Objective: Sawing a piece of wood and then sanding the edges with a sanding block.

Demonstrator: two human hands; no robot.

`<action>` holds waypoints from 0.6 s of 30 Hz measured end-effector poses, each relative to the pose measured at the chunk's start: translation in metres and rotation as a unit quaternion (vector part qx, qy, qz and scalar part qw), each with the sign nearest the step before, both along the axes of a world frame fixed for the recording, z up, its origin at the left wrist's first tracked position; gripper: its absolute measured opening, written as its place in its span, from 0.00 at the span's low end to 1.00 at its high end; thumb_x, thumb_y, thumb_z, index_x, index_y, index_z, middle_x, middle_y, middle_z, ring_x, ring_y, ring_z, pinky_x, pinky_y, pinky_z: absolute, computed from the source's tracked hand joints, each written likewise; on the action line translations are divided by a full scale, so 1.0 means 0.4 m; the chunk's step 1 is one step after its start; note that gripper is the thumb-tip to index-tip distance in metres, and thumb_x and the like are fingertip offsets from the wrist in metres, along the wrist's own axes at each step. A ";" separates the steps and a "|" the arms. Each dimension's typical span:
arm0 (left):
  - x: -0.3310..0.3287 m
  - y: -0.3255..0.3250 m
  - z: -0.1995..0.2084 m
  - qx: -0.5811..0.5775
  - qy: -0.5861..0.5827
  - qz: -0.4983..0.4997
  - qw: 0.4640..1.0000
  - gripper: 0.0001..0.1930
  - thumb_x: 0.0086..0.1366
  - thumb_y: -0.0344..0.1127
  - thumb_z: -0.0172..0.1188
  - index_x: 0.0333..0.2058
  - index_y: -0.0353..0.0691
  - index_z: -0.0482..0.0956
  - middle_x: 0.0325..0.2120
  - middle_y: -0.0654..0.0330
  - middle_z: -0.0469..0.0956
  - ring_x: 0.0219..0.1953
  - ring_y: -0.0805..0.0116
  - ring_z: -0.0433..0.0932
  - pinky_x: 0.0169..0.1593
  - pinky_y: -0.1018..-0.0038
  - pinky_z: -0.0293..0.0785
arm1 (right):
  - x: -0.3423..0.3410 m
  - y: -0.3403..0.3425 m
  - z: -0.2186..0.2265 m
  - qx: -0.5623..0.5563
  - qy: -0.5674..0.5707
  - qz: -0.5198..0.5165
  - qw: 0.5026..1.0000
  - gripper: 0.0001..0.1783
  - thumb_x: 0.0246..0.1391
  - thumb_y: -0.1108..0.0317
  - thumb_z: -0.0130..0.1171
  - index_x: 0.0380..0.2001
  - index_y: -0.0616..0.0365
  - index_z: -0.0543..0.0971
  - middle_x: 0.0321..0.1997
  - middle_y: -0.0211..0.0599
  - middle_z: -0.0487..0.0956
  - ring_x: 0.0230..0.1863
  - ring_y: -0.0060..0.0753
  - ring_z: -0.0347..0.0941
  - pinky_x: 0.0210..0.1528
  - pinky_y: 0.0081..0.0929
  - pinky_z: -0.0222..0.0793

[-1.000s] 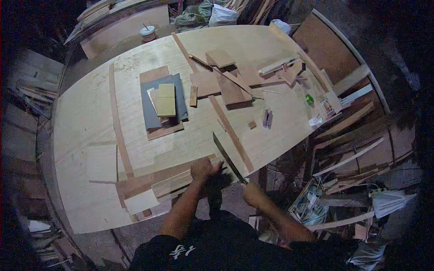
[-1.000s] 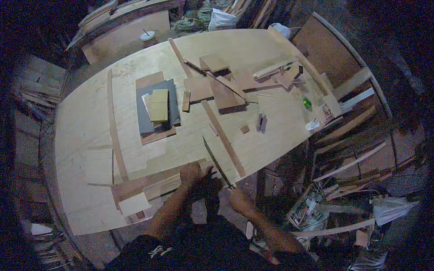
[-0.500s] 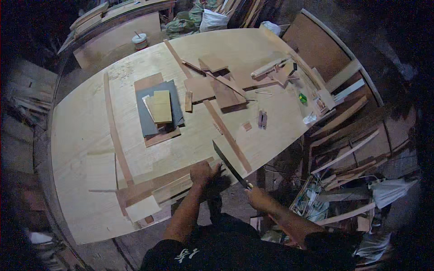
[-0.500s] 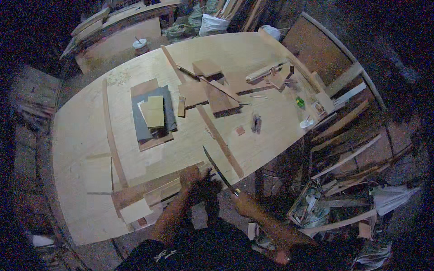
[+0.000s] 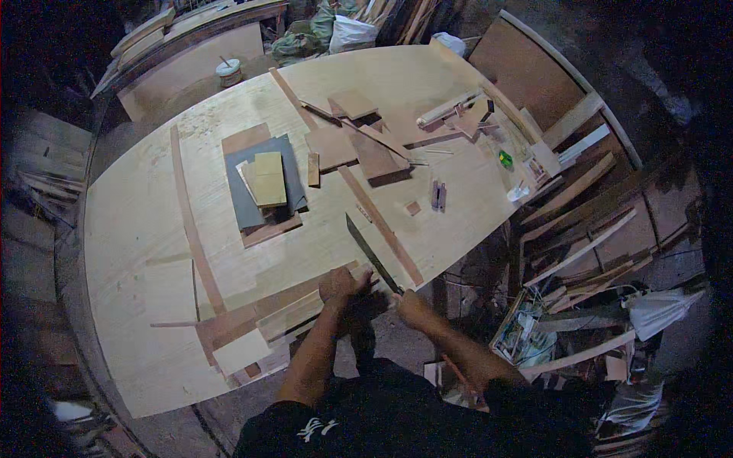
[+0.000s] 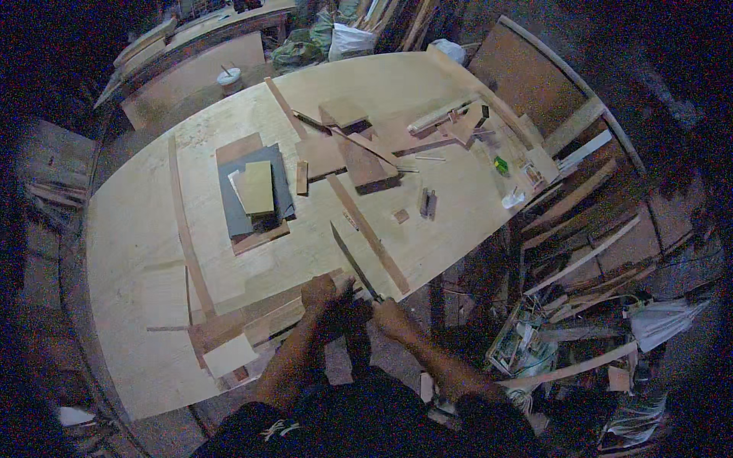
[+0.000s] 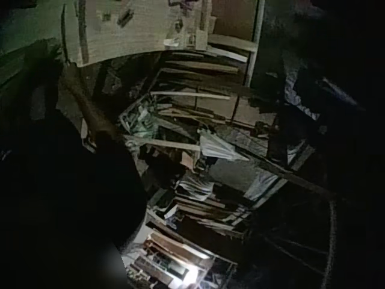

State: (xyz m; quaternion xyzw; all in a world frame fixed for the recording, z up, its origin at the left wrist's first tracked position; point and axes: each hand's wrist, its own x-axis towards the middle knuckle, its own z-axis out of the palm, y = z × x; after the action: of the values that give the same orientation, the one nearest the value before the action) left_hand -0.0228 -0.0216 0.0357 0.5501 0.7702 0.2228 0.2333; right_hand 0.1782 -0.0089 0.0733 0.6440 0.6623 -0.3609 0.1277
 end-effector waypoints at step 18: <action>-0.001 0.032 -0.072 -0.084 0.056 0.009 0.995 0.42 0.54 0.74 0.46 0.30 0.32 0.82 0.29 0.43 0.80 0.34 0.46 0.81 0.37 0.56 0.76 | 0.050 -0.056 -0.102 0.132 0.002 0.148 0.980 0.24 0.61 0.52 0.48 0.35 0.67 0.77 0.34 0.61 0.78 0.37 0.61 0.77 0.35 0.50 0.71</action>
State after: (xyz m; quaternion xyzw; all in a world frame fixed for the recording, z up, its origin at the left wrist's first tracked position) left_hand -0.0232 -0.0090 0.0069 0.5334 0.8029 0.1282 0.2334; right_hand 0.1981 -0.0313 0.0326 0.5491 0.7926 -0.2487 0.0919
